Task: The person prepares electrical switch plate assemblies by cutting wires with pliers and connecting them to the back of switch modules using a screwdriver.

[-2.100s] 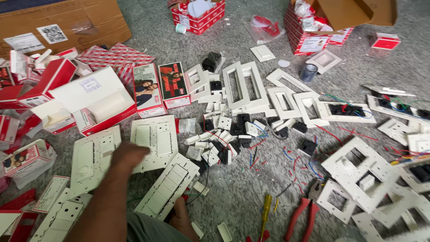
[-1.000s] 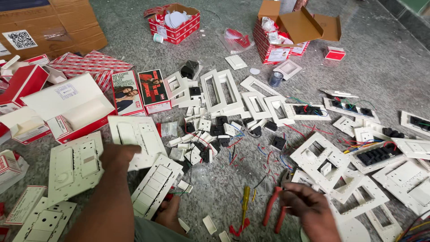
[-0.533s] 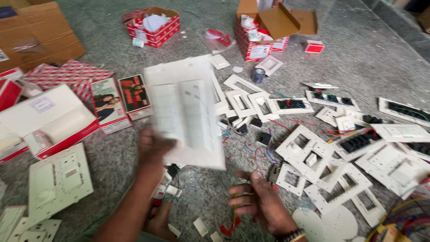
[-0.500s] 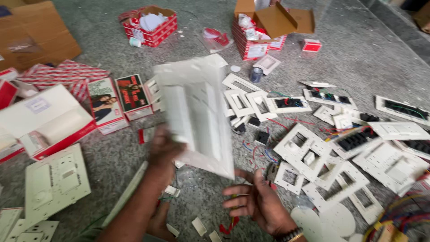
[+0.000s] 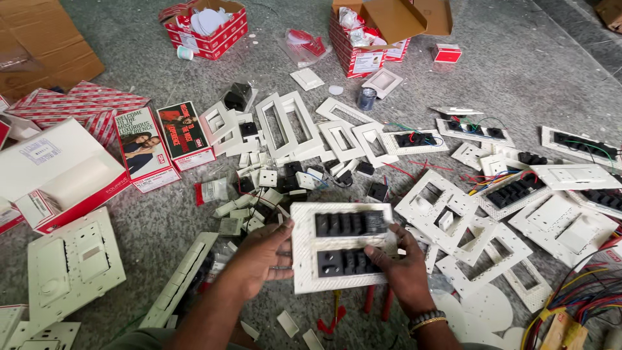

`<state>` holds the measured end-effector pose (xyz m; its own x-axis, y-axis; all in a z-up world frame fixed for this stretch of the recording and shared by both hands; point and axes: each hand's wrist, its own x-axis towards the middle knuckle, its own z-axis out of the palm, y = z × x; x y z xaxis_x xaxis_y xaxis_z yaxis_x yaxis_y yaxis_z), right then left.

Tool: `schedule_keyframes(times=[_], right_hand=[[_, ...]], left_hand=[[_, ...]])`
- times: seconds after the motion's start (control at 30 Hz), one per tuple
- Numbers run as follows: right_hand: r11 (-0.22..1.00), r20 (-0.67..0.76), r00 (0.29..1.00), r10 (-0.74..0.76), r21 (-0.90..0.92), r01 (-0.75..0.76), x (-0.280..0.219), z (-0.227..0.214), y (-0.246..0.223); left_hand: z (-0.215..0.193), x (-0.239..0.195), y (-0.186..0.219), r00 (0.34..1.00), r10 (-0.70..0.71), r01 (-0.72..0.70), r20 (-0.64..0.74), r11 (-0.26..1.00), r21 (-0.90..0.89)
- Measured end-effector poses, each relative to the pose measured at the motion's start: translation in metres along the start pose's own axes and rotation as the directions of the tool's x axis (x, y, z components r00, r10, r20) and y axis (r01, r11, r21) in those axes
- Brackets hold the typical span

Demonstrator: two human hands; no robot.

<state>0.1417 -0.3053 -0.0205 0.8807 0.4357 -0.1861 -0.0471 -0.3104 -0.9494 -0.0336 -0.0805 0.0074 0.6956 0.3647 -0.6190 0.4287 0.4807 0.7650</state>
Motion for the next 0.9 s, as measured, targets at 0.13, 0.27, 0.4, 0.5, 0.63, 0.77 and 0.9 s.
schedule_keyframes(times=[0.13, 0.27, 0.4, 0.5, 0.63, 0.77, 0.9], right_hand=[[0.982, 0.177, 0.970, -0.164, 0.122, 0.144, 0.007, 0.000, 0.016], [0.961, 0.273, 0.947, -0.171, 0.257, 0.100, 0.012, 0.003, 0.025], [0.807, 0.179, 0.961, 0.210, -0.586, -0.068, -0.007, 0.011, 0.013], [0.764, 0.502, 0.830, 0.242, -0.626, 0.156, -0.025, 0.031, 0.017], [0.643, 0.743, 0.649, -0.164, -0.418, 0.641, -0.026, 0.048, 0.051], [0.618, 0.861, 0.503, -0.067, -0.360, 0.699, -0.015, 0.042, 0.070], [0.675, 0.876, 0.481, 0.044, -0.381, 0.632, -0.016, 0.039, 0.068]], left_hand=[[-0.003, 0.070, -0.060, 0.912, 0.052, -0.078, -0.408, 0.996, -0.048], [-0.022, 0.101, -0.064, 0.621, 0.364, -0.259, -0.694, 0.931, 0.256], [-0.026, 0.096, -0.049, 0.586, 0.285, -0.326, -0.758, 0.940, 0.101], [-0.030, 0.100, -0.049, 0.494, 0.369, -0.362, -0.787, 0.910, 0.200], [-0.035, 0.115, -0.064, 0.467, 0.409, -0.266, -0.784, 0.911, 0.316], [-0.024, 0.127, -0.081, 0.568, 0.445, -0.271, -0.693, 0.896, 0.353], [-0.007, 0.130, -0.095, 0.695, 0.417, -0.230, -0.586, 0.901, 0.367]])
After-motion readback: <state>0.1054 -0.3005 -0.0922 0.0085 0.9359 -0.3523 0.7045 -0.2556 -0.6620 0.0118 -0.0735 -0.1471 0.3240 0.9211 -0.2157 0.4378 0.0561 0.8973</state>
